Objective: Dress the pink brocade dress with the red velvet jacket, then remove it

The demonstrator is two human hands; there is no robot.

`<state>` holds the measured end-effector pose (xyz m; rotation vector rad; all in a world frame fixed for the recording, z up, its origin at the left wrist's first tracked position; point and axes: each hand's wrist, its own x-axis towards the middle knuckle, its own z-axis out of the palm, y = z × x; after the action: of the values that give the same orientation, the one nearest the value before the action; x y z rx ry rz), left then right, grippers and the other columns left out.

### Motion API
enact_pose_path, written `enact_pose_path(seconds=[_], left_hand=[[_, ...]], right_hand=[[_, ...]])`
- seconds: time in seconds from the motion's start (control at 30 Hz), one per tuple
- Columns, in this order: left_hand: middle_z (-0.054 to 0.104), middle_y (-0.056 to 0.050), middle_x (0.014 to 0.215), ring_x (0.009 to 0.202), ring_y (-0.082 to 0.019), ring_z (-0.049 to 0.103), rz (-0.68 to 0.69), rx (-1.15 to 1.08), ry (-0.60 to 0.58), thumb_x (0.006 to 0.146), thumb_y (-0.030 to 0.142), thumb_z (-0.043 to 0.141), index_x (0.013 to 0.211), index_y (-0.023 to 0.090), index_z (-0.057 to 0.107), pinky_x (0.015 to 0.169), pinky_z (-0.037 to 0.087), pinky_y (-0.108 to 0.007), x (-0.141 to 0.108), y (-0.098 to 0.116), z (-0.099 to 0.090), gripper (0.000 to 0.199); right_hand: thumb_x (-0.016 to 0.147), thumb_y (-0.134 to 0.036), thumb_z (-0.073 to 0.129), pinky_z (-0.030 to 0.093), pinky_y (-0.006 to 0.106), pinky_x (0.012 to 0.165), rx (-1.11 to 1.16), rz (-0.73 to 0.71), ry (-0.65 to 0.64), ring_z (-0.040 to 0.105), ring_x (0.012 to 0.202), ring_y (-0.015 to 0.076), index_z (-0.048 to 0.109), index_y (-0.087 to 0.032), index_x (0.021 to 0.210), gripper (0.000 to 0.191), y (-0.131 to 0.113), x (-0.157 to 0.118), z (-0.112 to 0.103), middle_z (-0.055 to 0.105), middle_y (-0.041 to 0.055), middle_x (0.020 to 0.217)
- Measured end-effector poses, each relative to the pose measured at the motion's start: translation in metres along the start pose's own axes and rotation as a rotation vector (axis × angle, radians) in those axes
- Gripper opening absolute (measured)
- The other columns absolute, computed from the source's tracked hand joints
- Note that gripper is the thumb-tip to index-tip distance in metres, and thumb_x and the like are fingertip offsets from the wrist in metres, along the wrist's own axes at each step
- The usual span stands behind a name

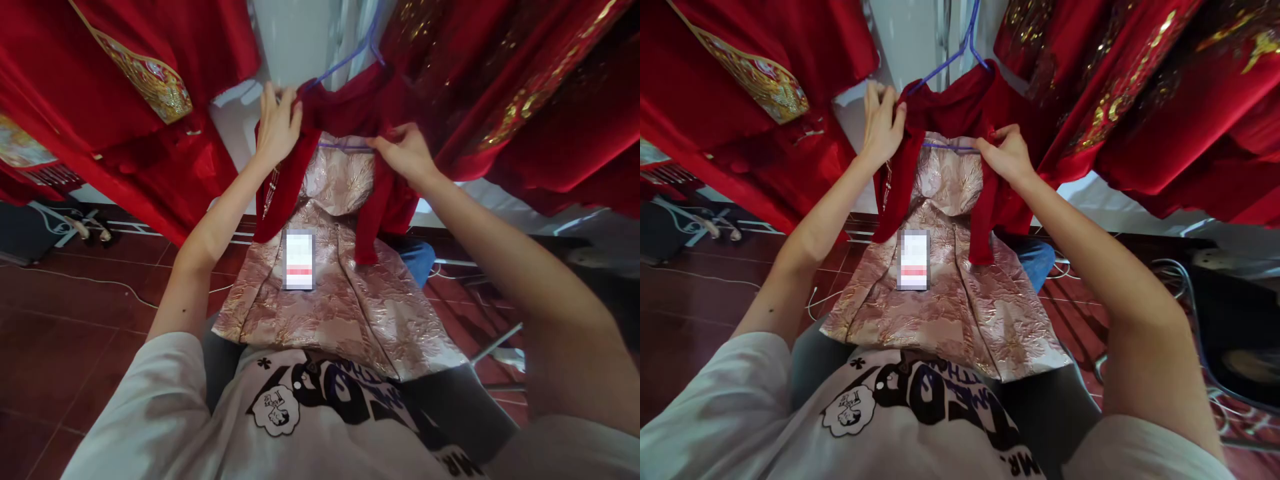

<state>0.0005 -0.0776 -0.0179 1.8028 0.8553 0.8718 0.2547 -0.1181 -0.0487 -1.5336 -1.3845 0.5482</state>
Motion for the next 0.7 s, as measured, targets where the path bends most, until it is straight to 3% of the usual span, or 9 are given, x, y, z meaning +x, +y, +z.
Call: enact_pose_path(seconds=[0.1, 0.27, 0.5, 0.7], left_hand=[[0.073, -0.005, 0.091, 0.151, -0.037, 0.034, -0.02, -0.063, 0.014, 0.062, 0.052, 0.061, 0.103, 0.056, 0.069, 0.092, 0.037, -0.049, -0.011, -0.007, -0.001, 0.042], [0.072, -0.003, 0.083, 0.131, -0.034, 0.059, -0.027, -0.055, 0.222, 0.062, 0.037, 0.063, 0.094, 0.042, 0.064, 0.087, 0.048, -0.042, -0.011, -0.001, 0.019, 0.032], [0.074, -0.002, 0.091, 0.126, -0.028, 0.067, -0.033, -0.093, 0.298, 0.076, 0.028, 0.06, 0.084, 0.033, 0.055, 0.085, 0.053, -0.032, 0.022, 0.01, 0.068, 0.011], [0.075, -0.002, 0.103, 0.127, -0.027, 0.067, -0.038, -0.046, 0.394, 0.081, 0.024, 0.062, 0.103, 0.032, 0.062, 0.093, 0.053, -0.034, 0.018, 0.01, 0.075, 0.022]], right_hand=[[0.085, -0.007, 0.073, 0.046, 0.038, 0.107, -0.164, -0.102, 0.093, 0.064, 0.105, 0.0231, 0.04, -0.027, 0.093, 0.039, 0.003, 0.007, -0.008, 0.068, 0.0078, 0.111], [0.093, -0.008, 0.059, 0.047, 0.032, 0.097, -0.169, -0.104, 0.008, 0.057, 0.092, 0.0193, 0.039, -0.026, 0.084, 0.029, -0.007, 0.013, 0.005, 0.068, 0.0027, 0.096], [0.093, -0.015, 0.055, 0.046, 0.028, 0.094, 0.121, -0.199, -0.148, 0.052, 0.095, 0.0184, 0.041, -0.028, 0.085, 0.021, -0.03, 0.005, 0.036, 0.067, -0.002, 0.099], [0.089, -0.019, 0.061, 0.046, 0.031, 0.097, 0.204, -0.147, -0.107, 0.058, 0.101, 0.0196, 0.041, -0.03, 0.092, 0.023, -0.029, -0.006, 0.027, 0.07, -0.0029, 0.105]])
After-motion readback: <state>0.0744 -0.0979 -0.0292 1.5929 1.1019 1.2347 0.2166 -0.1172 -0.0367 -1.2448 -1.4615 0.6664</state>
